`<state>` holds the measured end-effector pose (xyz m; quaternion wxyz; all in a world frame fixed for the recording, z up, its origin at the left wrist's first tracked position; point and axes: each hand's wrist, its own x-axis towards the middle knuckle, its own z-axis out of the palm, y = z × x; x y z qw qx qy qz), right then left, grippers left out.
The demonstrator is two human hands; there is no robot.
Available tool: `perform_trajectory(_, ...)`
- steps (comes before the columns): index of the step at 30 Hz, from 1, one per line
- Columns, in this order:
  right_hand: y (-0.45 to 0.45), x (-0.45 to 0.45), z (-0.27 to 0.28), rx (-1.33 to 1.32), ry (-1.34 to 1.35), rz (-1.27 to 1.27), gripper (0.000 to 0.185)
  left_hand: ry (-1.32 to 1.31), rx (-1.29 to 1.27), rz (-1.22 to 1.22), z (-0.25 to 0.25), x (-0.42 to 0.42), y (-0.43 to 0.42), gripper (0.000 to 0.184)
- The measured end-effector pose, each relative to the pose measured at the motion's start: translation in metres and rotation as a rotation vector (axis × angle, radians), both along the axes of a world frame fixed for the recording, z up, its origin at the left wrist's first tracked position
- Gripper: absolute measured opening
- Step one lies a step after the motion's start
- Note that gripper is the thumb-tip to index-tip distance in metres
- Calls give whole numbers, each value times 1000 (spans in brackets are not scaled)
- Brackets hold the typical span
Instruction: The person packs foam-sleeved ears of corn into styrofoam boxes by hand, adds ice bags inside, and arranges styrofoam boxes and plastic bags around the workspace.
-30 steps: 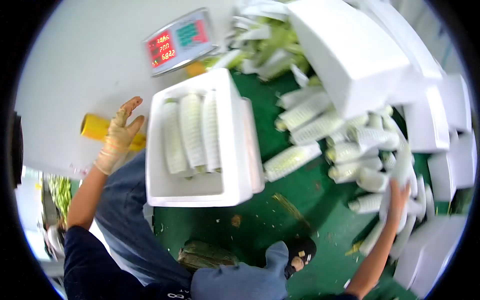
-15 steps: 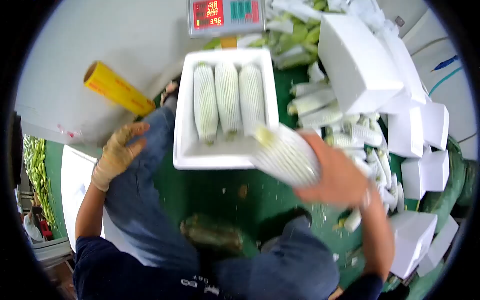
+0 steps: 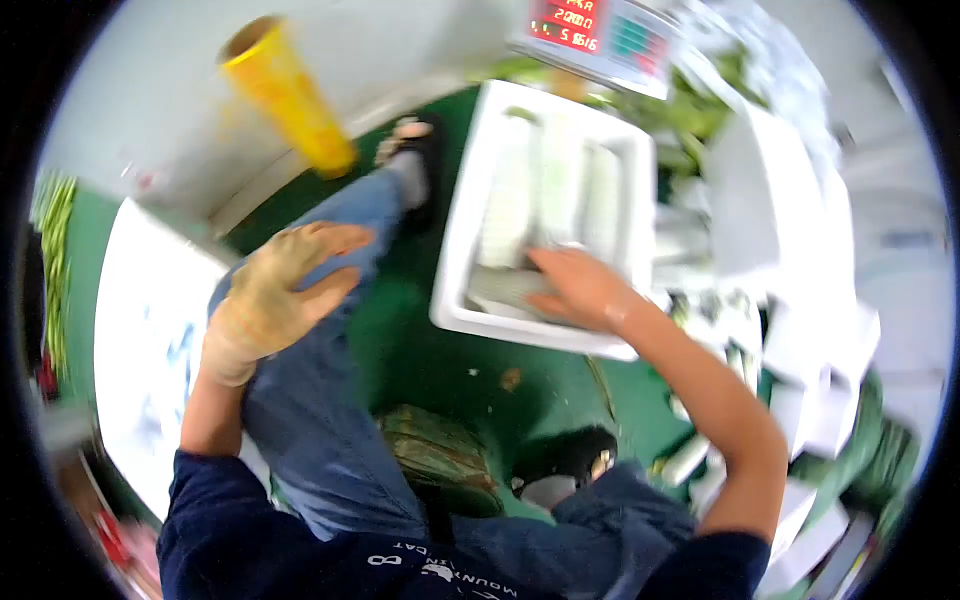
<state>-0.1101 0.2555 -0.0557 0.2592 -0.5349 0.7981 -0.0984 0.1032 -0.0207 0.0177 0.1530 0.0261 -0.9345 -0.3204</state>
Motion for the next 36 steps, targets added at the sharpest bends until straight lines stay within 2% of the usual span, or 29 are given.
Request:
perform_trajectory(1, 15, 2, 5, -204, 248, 96, 42, 103, -36, 53, 2, 6, -2, 28)
perform_trajectory(2, 24, 6, 15, -163, 338, 3, 38, 147, -88, 96, 1, 20, -6, 32)
perform_trajectory(3, 38, 1, 9, -237, 274, -26, 38, 192, -1, 139, 9, 37, -8, 33)
perform_trajectory(4, 25, 12, 33, 89, 89, -217, 34, 273, 23, 118, 6, 54, -12, 35)
perform_trajectory(5, 38, -2, 11, 131, 74, -98, 32, 274, 159, 139, 14, 75, -11, 35)
perform_trajectory(6, 42, -7, -10, 84, 39, -125, 32, 118, 296, 206, 31, 96, -11, 33)
perform_trajectory(8, 21, -16, -15, 313, -46, -126, 33, 173, 231, 452, 34, 148, -13, 29)
perform_trajectory(9, 24, -19, -21, 305, -38, -117, 33, 344, 133, 597, 24, 173, -22, 27)
perform_trajectory(10, 28, -22, -32, 261, 0, -103, 34, 306, -13, 828, 20, 199, -39, 24)
perform_trajectory(11, 30, -25, -43, 219, 29, -87, 34, 312, 44, 942, 18, 221, -64, 22)
perform_trajectory(12, 38, -25, -50, 216, 27, -74, 34, 199, -18, 1035, 6, 248, -94, 27)
perform_trajectory(14, 47, -28, -56, 117, 144, -157, 33, -346, -66, 1168, -37, 306, -149, 46)
perform_trajectory(16, 36, -9, -26, 149, 162, -219, 27, -996, 25, 845, -79, 350, -186, 61)
perform_trajectory(17, 31, 8, -8, 24, 94, -316, 23, -978, 80, 627, -122, 385, -193, 65)
perform_trajectory(18, 32, 26, 8, -107, 45, -438, 20, -1085, 121, 494, -162, 405, -198, 71)
perform_trajectory(19, 38, 41, 23, -106, -12, -465, 17, -1215, 28, 553, -153, 393, -185, 71)
perform_trajectory(20, 41, 58, 42, -66, 54, -398, 17, -1219, 125, 486, -172, 400, -200, 69)
perform_trajectory(21, 51, 73, 54, -152, 152, -227, 17, -1315, 255, 412, -152, 377, -202, 68)
perform_trajectory(22, 52, 90, 75, -130, 126, -219, 17, -1384, 98, 442, -153, 374, -203, 72)
perform_trajectory(23, 63, 99, 90, 42, 43, -237, 17, -1344, -2, 525, -150, 373, -197, 77)
perform_trajectory(24, 75, 107, 96, 71, -20, -265, 17, -1261, -33, 538, -144, 375, -195, 82)
perform_trajectory(25, 86, 116, 101, 38, 15, -281, 18, -1237, -83, 553, -136, 374, -185, 72)
perform_trajectory(27, 102, 133, 114, 15, -11, -403, 18, -860, 85, -4, -183, 440, -216, 46)
perform_trajectory(28, 109, 137, 115, 10, -39, -456, 18, -895, 315, 266, -158, 439, -198, 39)
perform_trajectory(29, 113, 137, 116, -3, -36, -478, 18, -891, 373, 343, -153, 443, -186, 33)
perform_trajectory(31, 112, 131, 122, 21, 30, -332, 18, -896, 425, 418, -138, 451, -167, 27)
perform_trajectory(33, 114, 128, 124, -13, 2, -365, 19, -857, 325, 570, -109, 458, -142, 21)
perform_trajectory(35, 112, 126, 128, -57, -27, -400, 20, -416, 760, 796, -40, 417, -107, 37)
perform_trajectory(36, 112, 128, 135, -75, -46, -407, 19, -295, 808, 910, -14, 407, -104, 56)
